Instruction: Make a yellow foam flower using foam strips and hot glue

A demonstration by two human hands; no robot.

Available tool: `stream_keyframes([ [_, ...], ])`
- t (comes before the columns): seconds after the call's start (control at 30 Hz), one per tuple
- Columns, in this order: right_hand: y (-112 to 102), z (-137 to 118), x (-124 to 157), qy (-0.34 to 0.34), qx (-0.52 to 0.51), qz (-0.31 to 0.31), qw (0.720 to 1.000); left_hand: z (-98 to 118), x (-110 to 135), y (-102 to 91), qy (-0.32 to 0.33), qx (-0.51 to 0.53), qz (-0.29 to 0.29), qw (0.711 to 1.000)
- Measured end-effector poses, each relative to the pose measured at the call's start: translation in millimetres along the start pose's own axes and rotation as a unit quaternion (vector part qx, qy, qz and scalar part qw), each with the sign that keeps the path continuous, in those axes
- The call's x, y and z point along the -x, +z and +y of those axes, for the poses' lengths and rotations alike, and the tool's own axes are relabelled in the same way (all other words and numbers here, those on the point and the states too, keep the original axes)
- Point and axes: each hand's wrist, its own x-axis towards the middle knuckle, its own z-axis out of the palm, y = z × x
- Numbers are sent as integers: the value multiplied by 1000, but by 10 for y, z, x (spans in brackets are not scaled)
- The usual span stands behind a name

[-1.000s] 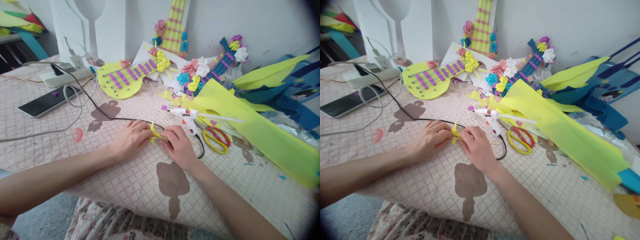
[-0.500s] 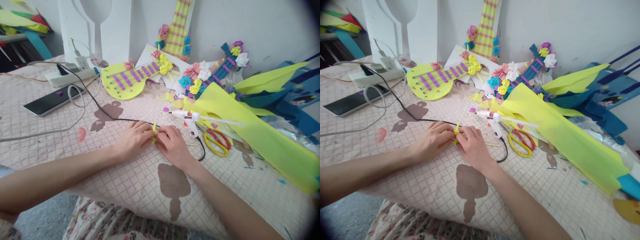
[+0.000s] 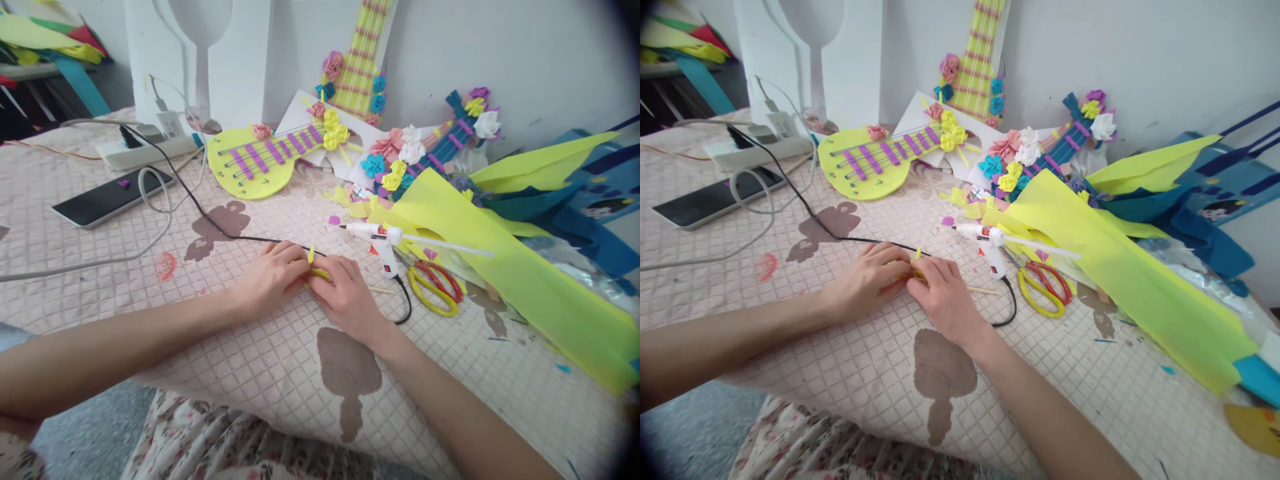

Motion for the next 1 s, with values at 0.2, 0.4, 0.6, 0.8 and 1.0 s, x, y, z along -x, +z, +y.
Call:
stream_keyframes([
  [0.2, 37, 8, 6, 16, -22, -3, 1000, -20, 7, 24, 10, -11, 9, 1000],
  [0.4, 43, 12, -6, 36, -55, 1, 998, -11, 5, 10, 8, -6, 7, 1000],
  [0.6, 30, 14, -12, 78, -118, 25, 990, -12, 13, -16, 12, 8, 4, 1000],
  [0.8, 43, 4, -6, 94, -144, 32, 985, 0, 26, -6, 5, 13, 10, 1000],
  [1.0, 37, -13, -12, 111, -152, 42, 981, 17, 33, -11, -11, 0, 17, 1000],
])
